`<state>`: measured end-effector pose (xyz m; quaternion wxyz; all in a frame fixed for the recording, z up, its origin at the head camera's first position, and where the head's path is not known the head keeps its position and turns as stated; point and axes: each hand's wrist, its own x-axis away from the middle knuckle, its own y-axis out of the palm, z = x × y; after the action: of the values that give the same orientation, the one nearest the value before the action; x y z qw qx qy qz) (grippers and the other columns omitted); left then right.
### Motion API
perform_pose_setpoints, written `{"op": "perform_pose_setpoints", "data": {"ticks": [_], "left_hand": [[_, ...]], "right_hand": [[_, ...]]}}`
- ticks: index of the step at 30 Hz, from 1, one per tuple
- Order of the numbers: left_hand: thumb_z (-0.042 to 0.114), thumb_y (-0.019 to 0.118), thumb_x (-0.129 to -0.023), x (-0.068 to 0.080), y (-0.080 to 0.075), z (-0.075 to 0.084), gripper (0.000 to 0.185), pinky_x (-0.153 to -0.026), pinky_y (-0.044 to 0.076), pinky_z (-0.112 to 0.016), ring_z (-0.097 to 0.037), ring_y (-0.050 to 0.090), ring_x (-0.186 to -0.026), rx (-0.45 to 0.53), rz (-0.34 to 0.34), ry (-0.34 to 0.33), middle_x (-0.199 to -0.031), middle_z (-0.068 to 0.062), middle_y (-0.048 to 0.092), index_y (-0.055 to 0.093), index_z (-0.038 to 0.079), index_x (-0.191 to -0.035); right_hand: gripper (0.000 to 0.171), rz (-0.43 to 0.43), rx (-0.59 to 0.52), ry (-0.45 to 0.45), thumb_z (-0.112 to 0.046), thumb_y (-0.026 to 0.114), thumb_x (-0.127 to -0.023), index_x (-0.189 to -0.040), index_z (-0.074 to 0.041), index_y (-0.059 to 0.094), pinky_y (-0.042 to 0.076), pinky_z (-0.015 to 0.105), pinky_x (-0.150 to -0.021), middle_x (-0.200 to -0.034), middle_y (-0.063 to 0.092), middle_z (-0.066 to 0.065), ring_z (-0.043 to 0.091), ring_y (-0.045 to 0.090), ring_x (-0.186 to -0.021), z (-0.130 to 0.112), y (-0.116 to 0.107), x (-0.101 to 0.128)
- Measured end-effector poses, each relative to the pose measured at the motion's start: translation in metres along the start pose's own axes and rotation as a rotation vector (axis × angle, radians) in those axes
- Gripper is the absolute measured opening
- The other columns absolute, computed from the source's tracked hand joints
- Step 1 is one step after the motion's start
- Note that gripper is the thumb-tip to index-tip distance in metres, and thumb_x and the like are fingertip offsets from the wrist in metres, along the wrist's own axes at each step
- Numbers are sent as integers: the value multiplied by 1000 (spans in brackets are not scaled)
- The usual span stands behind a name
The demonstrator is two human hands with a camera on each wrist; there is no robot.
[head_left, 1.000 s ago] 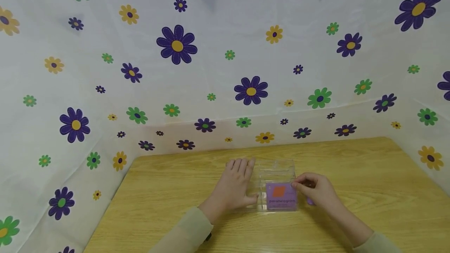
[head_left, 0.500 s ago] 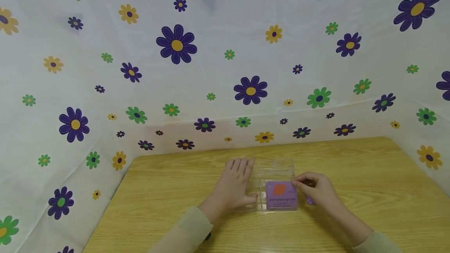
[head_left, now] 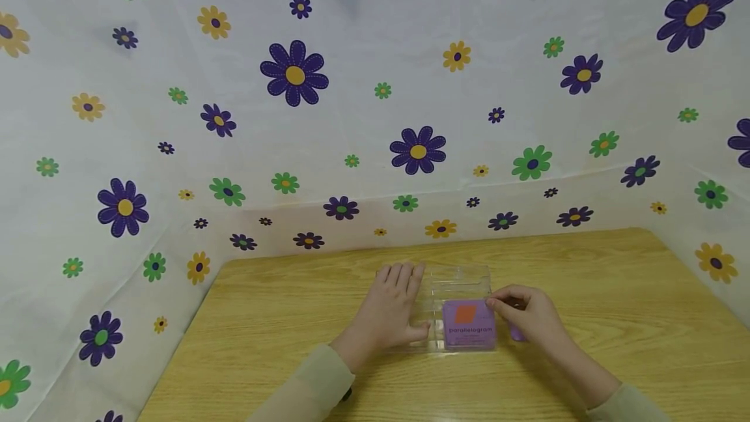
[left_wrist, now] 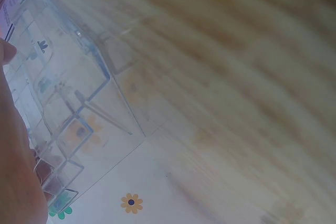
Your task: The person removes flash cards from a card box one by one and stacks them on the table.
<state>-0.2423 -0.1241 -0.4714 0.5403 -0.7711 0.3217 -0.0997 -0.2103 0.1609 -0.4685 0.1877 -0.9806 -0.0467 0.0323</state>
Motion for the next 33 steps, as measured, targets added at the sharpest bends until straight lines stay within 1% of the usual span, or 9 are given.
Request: {"op": "perform_pose_setpoints", "data": {"ticks": [5, 7, 12, 18, 28, 33], "left_hand": [[77, 52, -89, 0, 1, 0, 107, -116, 43, -43, -24, 51, -135, 2, 4, 0, -151, -9, 51, 25, 7, -166], [77, 52, -89, 0, 1, 0, 108, -117, 43, -43, -24, 51, -135, 3, 3, 1, -151, -9, 51, 25, 6, -166], [77, 52, -89, 0, 3, 0, 108, -118, 43, -44, -24, 51, -136, 18, 5, -1, -152, -10, 51, 25, 6, -166], [77, 51, -89, 1, 2, -1, 108, -116, 44, -43, -24, 52, -134, 4, 14, 0, -150, -9, 52, 24, 7, -166], [77, 52, -89, 0, 2, -1, 108, -116, 43, -43, -24, 52, -135, -3, 8, -2, -151, -9, 53, 27, 6, -166], [78, 52, -89, 0, 3, -1, 108, -117, 43, -43, -24, 52, -136, -9, 4, -3, -152, -9, 53, 26, 6, -166]], "right_hand": [[18, 20, 21, -20, -13, 76, -97, -107, 2, 79, 50, 21, -65, -98, 76, 12, 5, 58, -75, -1, 0, -1], [18, 26, 21, -23, -13, 76, -98, -106, 2, 79, 51, 21, -67, -99, 77, 12, 5, 59, -76, -1, 0, -1], [18, 34, 12, -27, -13, 75, -98, -105, 3, 79, 50, 22, -67, -95, 76, 11, 5, 58, -74, -1, 0, -2], [18, 37, 9, -21, -12, 74, -98, -105, 4, 78, 51, 22, -67, -90, 74, 9, 6, 59, -74, -2, 0, -4], [19, 55, 25, -18, -12, 72, -100, -107, 5, 76, 51, 21, -70, -90, 73, 8, 6, 59, -75, -4, 0, -5], [19, 71, 30, -22, -12, 72, -100, -108, 5, 76, 52, 20, -71, -93, 75, 10, 5, 60, -76, -6, -1, -4]]}}
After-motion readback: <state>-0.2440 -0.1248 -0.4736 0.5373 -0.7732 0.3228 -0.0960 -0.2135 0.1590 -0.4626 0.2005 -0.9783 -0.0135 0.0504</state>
